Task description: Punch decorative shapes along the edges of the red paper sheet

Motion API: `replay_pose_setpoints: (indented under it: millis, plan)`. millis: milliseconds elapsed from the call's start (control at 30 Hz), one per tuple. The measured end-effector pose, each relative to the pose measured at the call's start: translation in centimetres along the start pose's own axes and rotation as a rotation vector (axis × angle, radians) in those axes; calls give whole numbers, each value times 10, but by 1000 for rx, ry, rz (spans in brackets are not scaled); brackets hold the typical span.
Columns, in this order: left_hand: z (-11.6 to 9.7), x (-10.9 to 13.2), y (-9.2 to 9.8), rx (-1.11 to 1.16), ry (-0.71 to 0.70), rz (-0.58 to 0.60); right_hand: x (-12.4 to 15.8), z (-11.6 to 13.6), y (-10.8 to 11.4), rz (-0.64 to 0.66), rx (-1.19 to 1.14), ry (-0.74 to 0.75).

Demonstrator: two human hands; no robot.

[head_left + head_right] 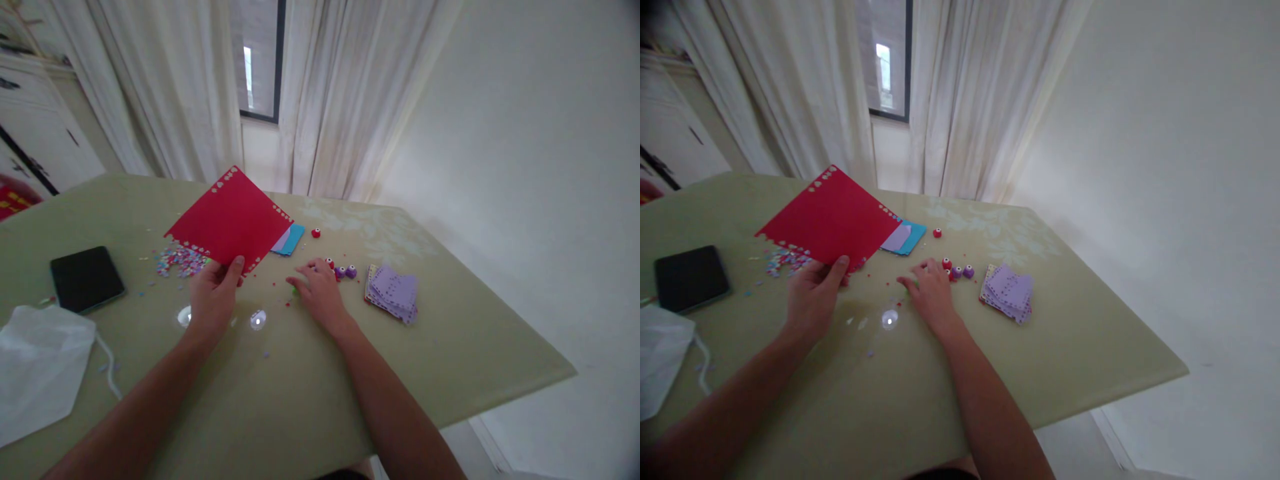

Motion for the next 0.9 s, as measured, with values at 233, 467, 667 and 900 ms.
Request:
replay_pose_setpoints:
  millis: [233,467,667,900]
  plan:
    - [-4,3,-4,-31,-20,16,-1,-39,25,10,284,-151]
    - [-6,8,-10,-53,-34,62,-2,-32,25,-173,-523,-219]
    - [-5,17,-25,-58,-19,139,12,-1,-28,67,-1279,-453]
    - [-8,20,-30,-19,-27,168,18,13,-33,78,-1498,-573]
Point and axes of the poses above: each hand's wrist, its own x-axis away from the middle knuckle, its own y-axis out of the back of the hand, z = x × y, the point moved 10 cm from there along -x, towards the middle knuckle, and after that the axes turned 1 degree about y, right-handed, at the moved point
